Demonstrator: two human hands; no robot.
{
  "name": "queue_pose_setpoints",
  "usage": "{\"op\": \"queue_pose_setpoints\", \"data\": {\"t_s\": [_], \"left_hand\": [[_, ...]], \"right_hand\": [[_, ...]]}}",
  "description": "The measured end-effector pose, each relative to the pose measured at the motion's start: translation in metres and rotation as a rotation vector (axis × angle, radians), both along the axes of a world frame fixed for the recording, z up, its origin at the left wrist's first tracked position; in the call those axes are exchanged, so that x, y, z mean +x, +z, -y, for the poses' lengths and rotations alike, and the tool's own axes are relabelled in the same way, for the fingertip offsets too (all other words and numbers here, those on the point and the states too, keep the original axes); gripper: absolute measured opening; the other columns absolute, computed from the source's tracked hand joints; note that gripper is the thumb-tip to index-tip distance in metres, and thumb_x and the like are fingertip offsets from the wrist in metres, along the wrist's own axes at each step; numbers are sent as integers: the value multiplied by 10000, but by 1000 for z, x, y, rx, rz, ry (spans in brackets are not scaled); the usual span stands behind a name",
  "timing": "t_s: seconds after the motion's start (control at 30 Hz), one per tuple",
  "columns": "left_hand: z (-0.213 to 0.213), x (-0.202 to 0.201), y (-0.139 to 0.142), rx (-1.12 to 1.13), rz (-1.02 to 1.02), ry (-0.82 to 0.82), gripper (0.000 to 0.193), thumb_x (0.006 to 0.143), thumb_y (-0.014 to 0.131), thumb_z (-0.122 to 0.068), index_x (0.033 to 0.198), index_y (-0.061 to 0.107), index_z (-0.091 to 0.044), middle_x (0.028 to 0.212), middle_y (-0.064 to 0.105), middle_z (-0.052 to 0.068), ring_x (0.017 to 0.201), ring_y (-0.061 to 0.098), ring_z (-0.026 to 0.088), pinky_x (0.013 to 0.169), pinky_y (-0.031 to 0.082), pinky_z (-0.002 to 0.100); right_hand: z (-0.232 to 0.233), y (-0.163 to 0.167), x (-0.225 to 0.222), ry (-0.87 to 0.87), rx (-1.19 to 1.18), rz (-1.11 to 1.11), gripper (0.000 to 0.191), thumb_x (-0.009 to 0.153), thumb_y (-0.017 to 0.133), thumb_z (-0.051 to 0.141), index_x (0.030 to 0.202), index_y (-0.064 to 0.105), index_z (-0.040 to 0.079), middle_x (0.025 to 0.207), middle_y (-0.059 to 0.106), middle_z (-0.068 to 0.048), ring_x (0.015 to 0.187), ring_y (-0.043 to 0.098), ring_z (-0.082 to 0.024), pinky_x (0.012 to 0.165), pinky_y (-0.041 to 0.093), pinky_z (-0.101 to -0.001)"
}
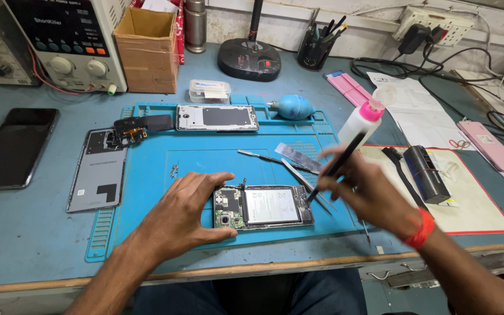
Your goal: The person works on a disassembled smartphone at a repair bench. They brush the phone interior with liquid from a bottle, pry out the old battery with a spudger, peel adhesive from a replacement battery, and press the new battery into the phone body.
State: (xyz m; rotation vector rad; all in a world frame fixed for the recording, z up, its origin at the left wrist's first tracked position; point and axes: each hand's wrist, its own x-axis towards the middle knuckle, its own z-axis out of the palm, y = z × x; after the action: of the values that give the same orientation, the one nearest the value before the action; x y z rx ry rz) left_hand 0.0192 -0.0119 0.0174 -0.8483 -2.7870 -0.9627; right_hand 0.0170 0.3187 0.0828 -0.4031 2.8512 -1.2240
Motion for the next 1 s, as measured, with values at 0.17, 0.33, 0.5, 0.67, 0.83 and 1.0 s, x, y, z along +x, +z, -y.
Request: {"op": "queue_pose_setpoints", "data": {"t_s": [0.17,0.33,0.5,0.67,0.83,1.0], "left_hand": [[0,1,1,6,-10,-6,992,603,935,-436,1456,464,-250,1229,670,68,1170,594,280,1062,431,514],[-1,1,2,-26,31,23,1013,593,940,-439,1466,456,-268,1212,667,62,1166,590,274,1068,429,504],[0,1,1,-5,6,10,1009,596,940,-445,1464,459,-260,1225,665,73,1177,587,285,1058,436,508],[0,0,0,-14,31,14,1024,590,942,-447,1472,452,-271,1234,662,70,1186,583,283,1069,427,509],[0,0,0,-8,17,7,1019,600,948,-439,1472,452,-262,1242,661,78,1196,576,294,1077,412,526],[-2,0,2,-16,70,19,1036,577,942,-445,1474,448,-285,1256,657,61,1214,568,276,1084,417,507]], "right_hand": [[-19,18,-29,-98,250,-118,606,870,709,184,1433,510,77,841,747,-150,746,757,-223,680,588,-380],[-30,0,-56,-98,510,-53,589,798,787,204,1328,606,22,839,764,-204,757,762,-314,720,584,-419],[-25,-25,-74,-45,642,-128,533,800,811,246,1263,655,34,906,756,-204,852,741,-358,786,568,-424],[0,-37,-77,50,562,-265,274,823,789,267,1058,772,127,939,716,-119,858,697,-323,772,550,-426],[10,-31,-77,137,583,-281,166,825,760,238,920,787,105,917,722,-100,880,687,-302,770,552,-422],[5,-20,-78,86,623,-199,199,890,701,253,929,736,62,920,745,-119,874,700,-311,748,545,-430]]}}
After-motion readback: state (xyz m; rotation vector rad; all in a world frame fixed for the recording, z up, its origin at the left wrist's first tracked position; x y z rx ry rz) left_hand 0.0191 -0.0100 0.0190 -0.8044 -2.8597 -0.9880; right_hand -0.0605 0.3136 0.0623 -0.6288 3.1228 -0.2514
